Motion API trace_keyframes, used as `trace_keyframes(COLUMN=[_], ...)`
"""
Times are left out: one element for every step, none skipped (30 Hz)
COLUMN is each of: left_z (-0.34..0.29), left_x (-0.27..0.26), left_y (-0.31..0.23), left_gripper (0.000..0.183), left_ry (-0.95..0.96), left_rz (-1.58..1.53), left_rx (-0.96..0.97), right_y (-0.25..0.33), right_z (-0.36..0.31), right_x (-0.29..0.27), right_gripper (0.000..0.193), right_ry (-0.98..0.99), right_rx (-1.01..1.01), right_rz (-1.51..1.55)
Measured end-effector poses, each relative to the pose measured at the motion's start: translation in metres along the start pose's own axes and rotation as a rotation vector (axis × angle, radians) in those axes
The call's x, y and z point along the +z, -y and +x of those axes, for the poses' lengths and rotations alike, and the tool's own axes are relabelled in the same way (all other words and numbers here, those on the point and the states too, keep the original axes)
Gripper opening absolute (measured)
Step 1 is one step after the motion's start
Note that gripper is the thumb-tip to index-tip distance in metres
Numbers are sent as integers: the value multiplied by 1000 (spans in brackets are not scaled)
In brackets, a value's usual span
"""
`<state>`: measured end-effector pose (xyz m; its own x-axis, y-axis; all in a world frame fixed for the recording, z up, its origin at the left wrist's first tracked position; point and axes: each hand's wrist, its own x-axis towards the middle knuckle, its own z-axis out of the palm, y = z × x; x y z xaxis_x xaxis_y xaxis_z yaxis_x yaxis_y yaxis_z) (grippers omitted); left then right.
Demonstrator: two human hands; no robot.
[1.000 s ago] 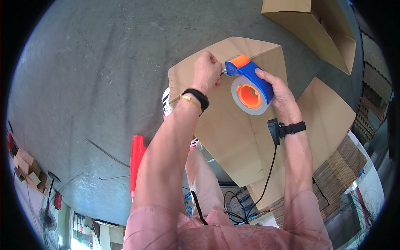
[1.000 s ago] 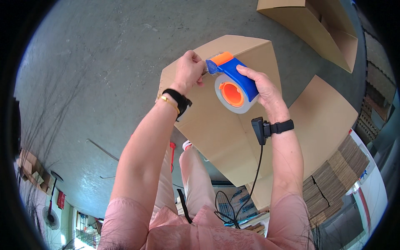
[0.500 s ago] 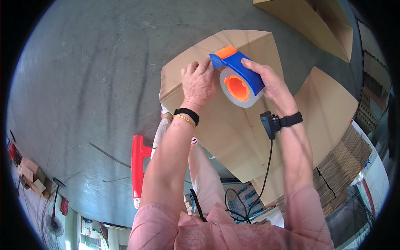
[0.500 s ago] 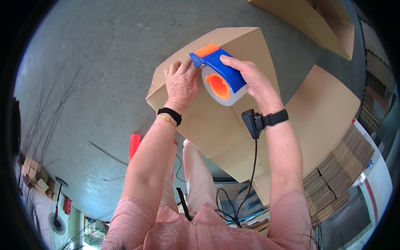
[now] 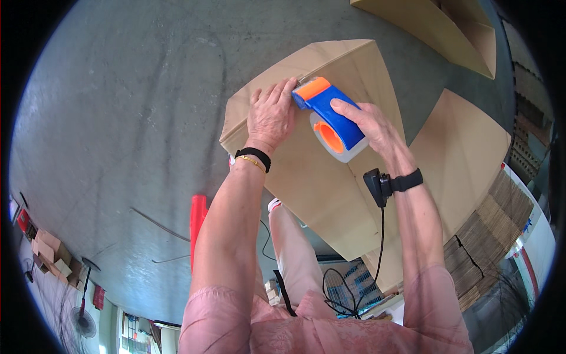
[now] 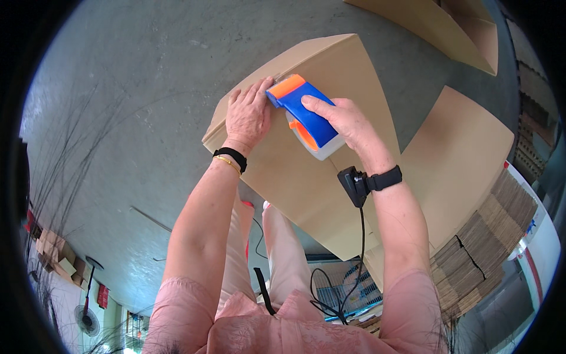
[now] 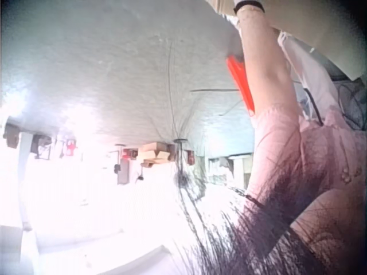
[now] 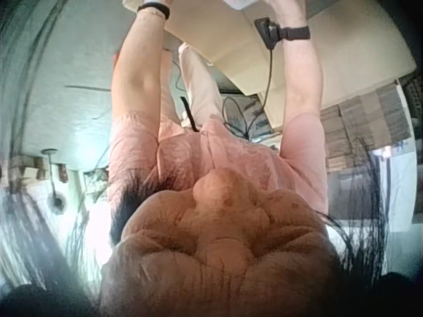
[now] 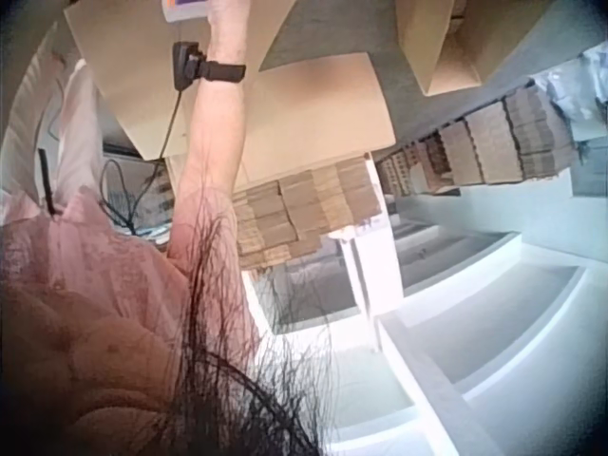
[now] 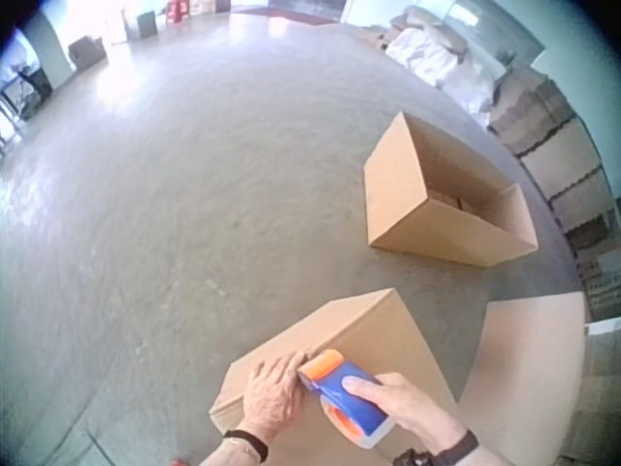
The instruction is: The recorder picks up a flat cardboard sheet, unfolds it into a box shape, and uses a tape dispenser to seal the bottom flaps.
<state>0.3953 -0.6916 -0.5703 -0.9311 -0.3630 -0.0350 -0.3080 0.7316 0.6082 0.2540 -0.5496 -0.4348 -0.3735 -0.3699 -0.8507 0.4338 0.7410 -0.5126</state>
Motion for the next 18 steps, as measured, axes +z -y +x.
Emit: trace_keyframes(left_z=[1,2,4,6,9,8,8,9,11,13,15,16,17,17,19,21,24,27], left_x=[1,2,3,4,5,5,6,6,6,5,4,5,4,3,2,0,-1,-4], left_y=[3,6,7,8,9,12,14,16,15,14,14,14,15,16,20,24,29,33], left_gripper=[56,57,58,58,58,59,59,57,55,55,55,55,55,56,57,57,56,55], left_ry=[1,3,6,7,11,17,22,-1,-27,-25,-17,-9,-7,1,9,12,12,13], left_rz=[2,26,46,44,46,54,58,70,77,77,79,78,76,81,88,87,107,128], left_rx=[2,2,3,5,12,15,16,14,15,17,12,8,12,11,11,16,13,9], right_y=[-1,-5,-11,-14,-16,-14,-12,-13,-14,-14,-13,-13,-13,-14,-14,-15,-16,-16], right_z=[1,4,6,8,9,8,7,9,8,8,8,8,8,7,7,7,8,7], right_x=[-1,-3,-4,-6,-9,-6,-3,-1,-1,-2,-2,-3,-3,-4,-6,-7,-8,-9], right_gripper=[57,57,56,56,56,56,57,57,57,57,57,57,57,57,56,56,56,54], right_ry=[1,1,-11,-23,-27,-17,-8,-5,-10,-14,-15,-23,-31,-35,-35,-36,-40,-28], right_rx=[12,12,10,7,8,-1,-11,-10,-11,-13,-13,-4,6,7,10,13,15,28], right_rz=[-3,-1,24,49,50,71,92,97,96,95,98,73,49,50,48,45,48,43])
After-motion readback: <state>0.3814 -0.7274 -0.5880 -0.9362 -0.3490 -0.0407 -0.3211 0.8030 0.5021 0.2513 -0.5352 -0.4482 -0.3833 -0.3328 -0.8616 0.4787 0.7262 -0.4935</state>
